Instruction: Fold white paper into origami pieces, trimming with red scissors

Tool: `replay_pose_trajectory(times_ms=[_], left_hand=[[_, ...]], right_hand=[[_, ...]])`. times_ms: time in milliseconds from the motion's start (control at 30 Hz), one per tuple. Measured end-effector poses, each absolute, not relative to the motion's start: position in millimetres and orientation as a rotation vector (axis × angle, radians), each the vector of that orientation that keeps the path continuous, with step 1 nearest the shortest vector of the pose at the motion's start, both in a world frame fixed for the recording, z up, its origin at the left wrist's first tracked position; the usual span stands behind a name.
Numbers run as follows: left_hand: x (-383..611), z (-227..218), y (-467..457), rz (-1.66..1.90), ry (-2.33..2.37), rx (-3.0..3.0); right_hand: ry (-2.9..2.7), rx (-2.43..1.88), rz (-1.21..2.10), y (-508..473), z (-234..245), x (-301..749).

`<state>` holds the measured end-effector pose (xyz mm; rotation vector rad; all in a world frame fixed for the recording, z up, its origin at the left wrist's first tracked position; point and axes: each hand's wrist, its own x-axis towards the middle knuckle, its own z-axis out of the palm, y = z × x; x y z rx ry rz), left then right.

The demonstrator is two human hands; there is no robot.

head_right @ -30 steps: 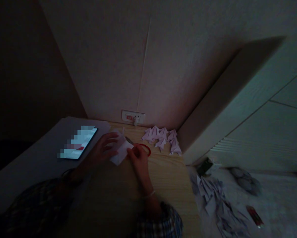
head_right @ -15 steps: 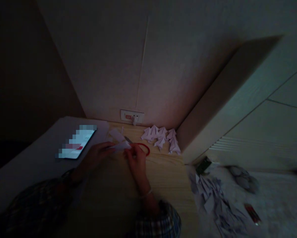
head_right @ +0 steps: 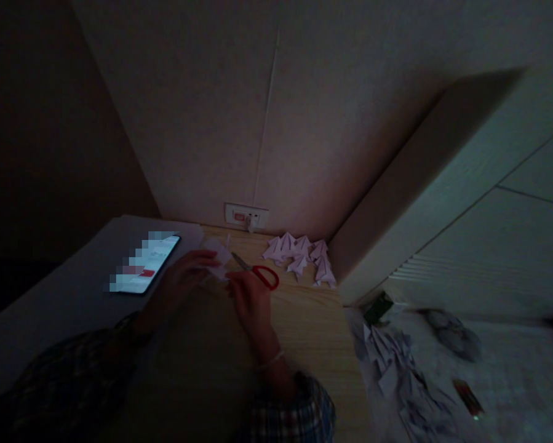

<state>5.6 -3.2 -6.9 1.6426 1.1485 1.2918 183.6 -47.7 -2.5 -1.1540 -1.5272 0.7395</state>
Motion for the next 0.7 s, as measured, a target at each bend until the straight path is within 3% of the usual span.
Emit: replay_pose_trajectory(times_ms=[267, 700], left_hand=[[11, -14, -1, 1.13, 1.012, 1.041], [7, 3, -7, 1.143, 1.115, 1.347]], right_hand=[[-1.783, -1.062, 0.4, -47, -12, 185], [-1.919, -1.203, 0.276, -46, -6, 179]])
